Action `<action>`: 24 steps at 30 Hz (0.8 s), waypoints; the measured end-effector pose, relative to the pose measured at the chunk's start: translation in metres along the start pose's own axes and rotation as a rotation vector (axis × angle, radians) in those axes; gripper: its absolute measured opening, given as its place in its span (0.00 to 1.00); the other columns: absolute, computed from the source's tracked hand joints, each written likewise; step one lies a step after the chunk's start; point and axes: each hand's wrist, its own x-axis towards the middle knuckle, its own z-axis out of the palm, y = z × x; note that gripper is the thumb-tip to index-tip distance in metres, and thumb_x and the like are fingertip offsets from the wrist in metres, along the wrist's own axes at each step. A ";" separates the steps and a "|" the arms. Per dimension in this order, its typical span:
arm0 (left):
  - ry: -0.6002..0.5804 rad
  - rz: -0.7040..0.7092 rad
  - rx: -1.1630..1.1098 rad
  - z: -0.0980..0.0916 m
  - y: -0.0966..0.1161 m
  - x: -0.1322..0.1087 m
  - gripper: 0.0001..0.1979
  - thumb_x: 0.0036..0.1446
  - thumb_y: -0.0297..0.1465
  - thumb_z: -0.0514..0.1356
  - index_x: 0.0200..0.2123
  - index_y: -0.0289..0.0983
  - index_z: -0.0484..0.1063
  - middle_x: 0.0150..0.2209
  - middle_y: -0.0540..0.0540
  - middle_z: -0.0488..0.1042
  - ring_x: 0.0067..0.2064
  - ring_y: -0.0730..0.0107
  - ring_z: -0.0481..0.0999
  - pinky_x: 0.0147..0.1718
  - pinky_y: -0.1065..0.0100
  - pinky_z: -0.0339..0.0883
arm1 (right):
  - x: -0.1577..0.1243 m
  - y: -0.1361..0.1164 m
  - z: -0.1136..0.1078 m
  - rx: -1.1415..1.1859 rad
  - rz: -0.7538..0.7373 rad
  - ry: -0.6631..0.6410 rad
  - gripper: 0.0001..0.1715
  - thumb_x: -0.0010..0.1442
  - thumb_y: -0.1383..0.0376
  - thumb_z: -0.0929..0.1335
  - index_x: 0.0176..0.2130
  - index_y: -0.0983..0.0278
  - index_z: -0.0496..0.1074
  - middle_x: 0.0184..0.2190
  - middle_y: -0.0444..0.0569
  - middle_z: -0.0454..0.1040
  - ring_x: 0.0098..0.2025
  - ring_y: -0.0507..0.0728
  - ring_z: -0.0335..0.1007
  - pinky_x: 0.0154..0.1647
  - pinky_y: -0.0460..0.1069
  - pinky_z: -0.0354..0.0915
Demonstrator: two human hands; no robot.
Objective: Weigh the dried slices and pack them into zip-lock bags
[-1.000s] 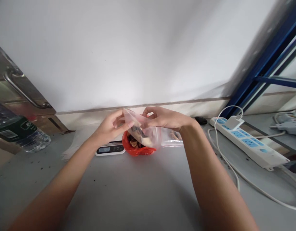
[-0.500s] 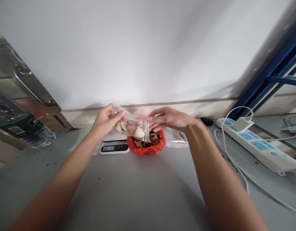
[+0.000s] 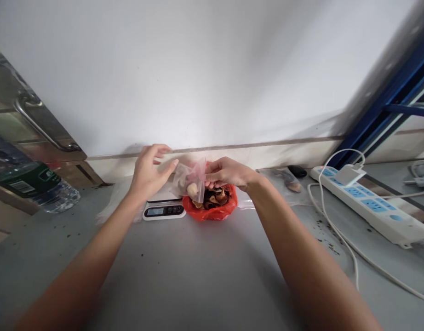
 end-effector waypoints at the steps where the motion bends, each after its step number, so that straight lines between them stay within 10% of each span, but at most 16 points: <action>1: -0.128 0.025 -0.024 -0.001 0.004 -0.001 0.05 0.58 0.34 0.66 0.36 0.39 0.75 0.42 0.44 0.80 0.42 0.62 0.78 0.44 0.61 0.73 | 0.002 0.000 0.003 0.013 -0.003 0.010 0.17 0.40 0.58 0.78 0.17 0.62 0.69 0.18 0.39 0.66 0.24 0.51 0.60 0.29 0.50 0.56; 6: -0.575 0.011 -0.172 -0.005 0.019 -0.007 0.13 0.59 0.41 0.65 0.29 0.37 0.78 0.30 0.46 0.81 0.32 0.66 0.76 0.33 0.66 0.68 | 0.009 0.005 0.013 0.157 -0.012 0.026 0.17 0.38 0.58 0.79 0.20 0.63 0.72 0.18 0.38 0.65 0.24 0.49 0.56 0.27 0.49 0.51; 19: -0.627 0.015 -0.139 -0.011 0.014 -0.006 0.16 0.56 0.35 0.59 0.17 0.38 0.72 0.18 0.53 0.64 0.22 0.74 0.58 0.22 0.68 0.48 | 0.014 0.006 0.027 0.216 -0.099 -0.060 0.22 0.40 0.53 0.82 0.20 0.63 0.73 0.17 0.36 0.60 0.23 0.48 0.48 0.26 0.49 0.44; 24: -0.510 -0.099 -0.113 -0.014 0.019 -0.003 0.09 0.49 0.31 0.62 0.18 0.39 0.75 0.20 0.51 0.73 0.23 0.71 0.68 0.23 0.68 0.57 | 0.009 0.002 0.026 0.147 -0.070 0.026 0.17 0.40 0.56 0.78 0.18 0.62 0.70 0.17 0.38 0.59 0.23 0.49 0.50 0.27 0.50 0.47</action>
